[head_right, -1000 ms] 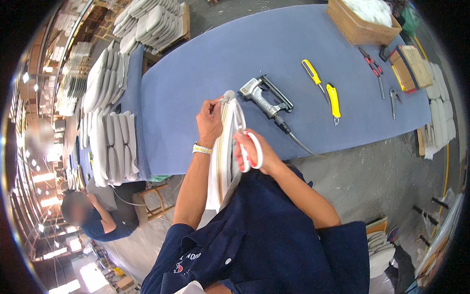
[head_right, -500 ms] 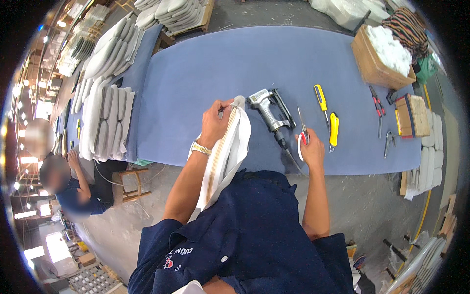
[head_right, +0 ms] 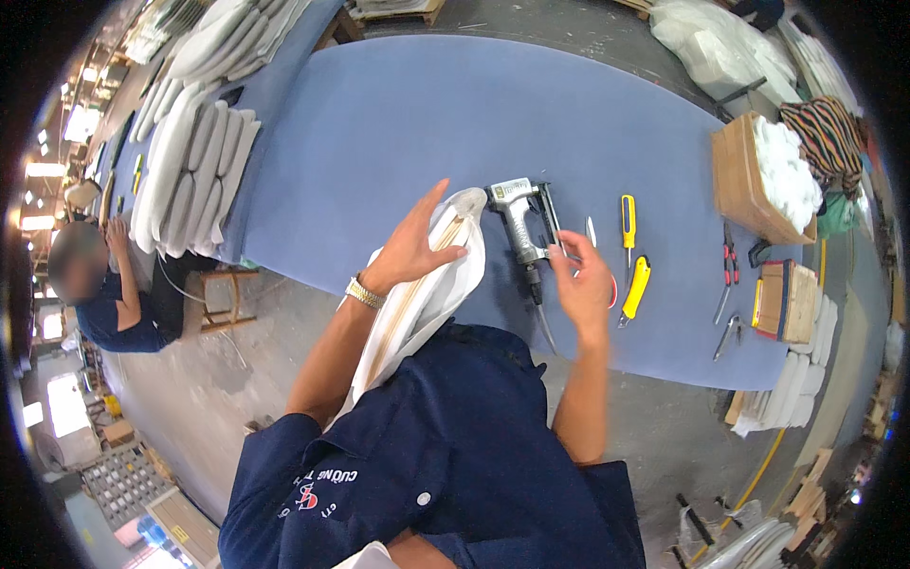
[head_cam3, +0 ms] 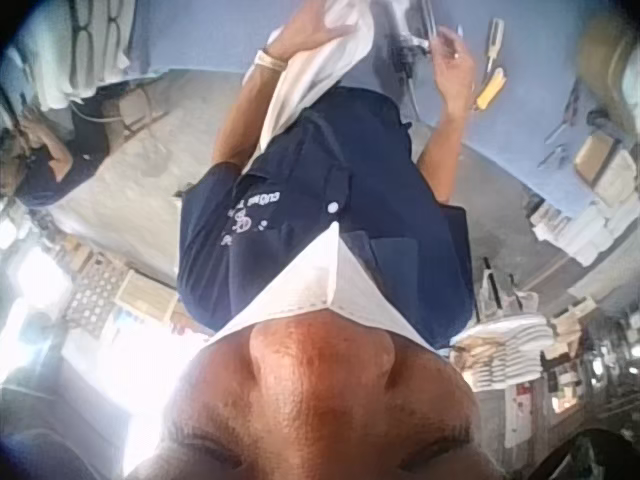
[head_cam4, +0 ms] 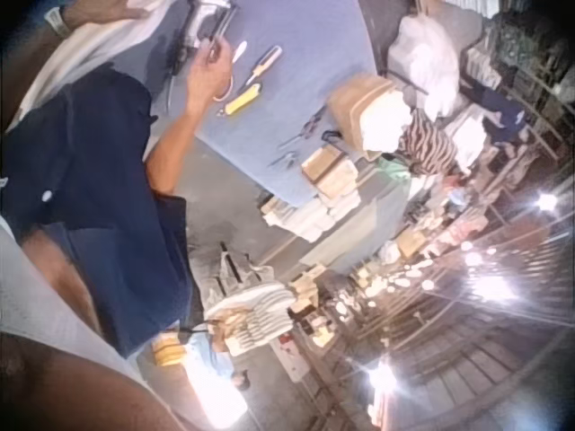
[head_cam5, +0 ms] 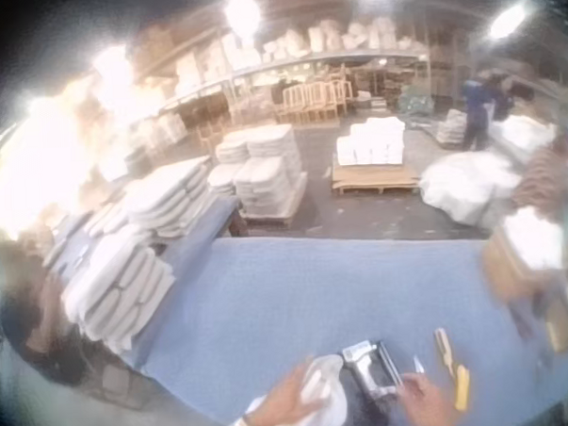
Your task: The person assembles a cushion by folding fabric over a foam insert, trimming excess material with scissors, and securing the edges with a staple gun. The finished cushion is placed on a stack of completed units.
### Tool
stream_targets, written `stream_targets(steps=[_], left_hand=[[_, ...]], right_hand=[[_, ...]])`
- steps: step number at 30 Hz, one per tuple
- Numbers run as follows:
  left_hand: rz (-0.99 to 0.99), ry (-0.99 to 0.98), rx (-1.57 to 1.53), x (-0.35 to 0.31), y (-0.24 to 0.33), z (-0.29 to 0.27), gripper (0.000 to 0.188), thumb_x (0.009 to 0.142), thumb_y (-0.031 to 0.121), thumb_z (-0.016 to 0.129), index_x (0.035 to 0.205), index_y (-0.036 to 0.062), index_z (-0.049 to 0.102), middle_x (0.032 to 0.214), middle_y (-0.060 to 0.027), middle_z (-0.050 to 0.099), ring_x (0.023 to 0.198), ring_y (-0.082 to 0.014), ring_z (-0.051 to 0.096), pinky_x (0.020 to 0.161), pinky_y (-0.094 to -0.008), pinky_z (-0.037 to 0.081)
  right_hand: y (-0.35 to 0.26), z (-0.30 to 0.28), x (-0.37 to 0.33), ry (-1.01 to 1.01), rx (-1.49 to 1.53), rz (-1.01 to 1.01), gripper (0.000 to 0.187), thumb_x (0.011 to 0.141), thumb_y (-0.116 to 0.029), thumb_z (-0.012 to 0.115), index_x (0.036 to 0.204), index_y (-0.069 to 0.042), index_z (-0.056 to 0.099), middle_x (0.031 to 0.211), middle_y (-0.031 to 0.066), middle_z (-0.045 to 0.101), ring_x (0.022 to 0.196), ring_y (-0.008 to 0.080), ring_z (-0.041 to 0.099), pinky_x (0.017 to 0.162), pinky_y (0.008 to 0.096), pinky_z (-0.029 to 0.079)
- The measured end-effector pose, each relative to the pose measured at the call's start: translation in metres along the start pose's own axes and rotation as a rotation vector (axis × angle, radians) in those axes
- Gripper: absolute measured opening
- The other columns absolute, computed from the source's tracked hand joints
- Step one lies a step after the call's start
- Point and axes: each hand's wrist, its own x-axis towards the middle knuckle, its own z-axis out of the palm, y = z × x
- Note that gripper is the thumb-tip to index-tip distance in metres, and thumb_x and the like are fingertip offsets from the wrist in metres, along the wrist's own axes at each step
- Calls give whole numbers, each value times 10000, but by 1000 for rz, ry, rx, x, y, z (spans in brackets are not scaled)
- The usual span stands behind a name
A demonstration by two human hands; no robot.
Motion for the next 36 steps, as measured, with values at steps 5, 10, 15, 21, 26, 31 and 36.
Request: stream_targets(steps=[5, 10, 15, 21, 26, 31, 36], left_hand=[[-123, -84, 112, 1, 14, 10, 1094, 805, 352, 849, 1635, 38, 210, 1664, -228, 304, 1548, -376, 292, 1247, -555, 254], [-190, 28, 105, -31, 18, 26, 1119, 761, 315, 869, 1633, 50, 219, 1660, -242, 292, 1557, -380, 269, 1247, -584, 231], [-355, 69, 216, -73, 41, 46, 1119, 741, 297, 893, 1627, 76, 248, 1667, -219, 284, 1546, -373, 295, 1237, -578, 254], [-326, 86, 306, -77, 48, 81, 1081, 738, 279, 884, 1618, 98, 283, 1647, -206, 327, 1518, -355, 351, 1213, -583, 283], [-279, 108, 303, -80, 48, 82, 1019, 740, 284, 876, 1601, 142, 349, 1629, -217, 354, 1504, -358, 372, 1198, -590, 297], [-130, 116, -423, -91, -8, 54, 824, 844, 355, 837, 1542, 115, 472, 1544, -221, 493, 1455, -341, 456, 1188, -493, 342], [-917, 416, -231, -183, -115, -9, 549, 981, 505, 675, 1158, -10, 737, 1081, -197, 761, 919, -257, 714, 816, -377, 547]], right_hand=[[-61, 40, 6, -353, 293, -3, 195, 1027, -184, 652, 1091, -7, 705, 889, 58, 736, 791, 123, 700, 732, 275, 572], [-56, 69, 3, -645, 315, 468, 514, 1098, -476, 474, 960, -18, 662, 717, 75, 691, 567, 139, 660, 523, 264, 532], [-35, 68, 8, -585, 623, 816, 693, 1049, -687, 369, 919, -62, 638, 661, 78, 669, 498, 163, 629, 450, 271, 489], [-28, 69, 1, -265, 722, 1086, 646, 1021, -722, 413, 785, -145, 581, 558, -6, 476, 461, 149, 398, 453, 296, 296], [-12, 71, -12, -202, 428, 882, 593, 1055, -625, 461, 742, -133, 566, 578, 16, 534, 474, 135, 461, 453, 295, 352], [-7, 71, -10, -181, 83, 576, 567, 1103, -478, 455, 727, -76, 591, 620, 42, 605, 533, 119, 550, 504, 286, 446], [10, 81, -14, -100, 139, 442, 566, 1109, -449, 459, 730, -51, 598, 627, 39, 603, 569, 112, 558, 545, 267, 445]])
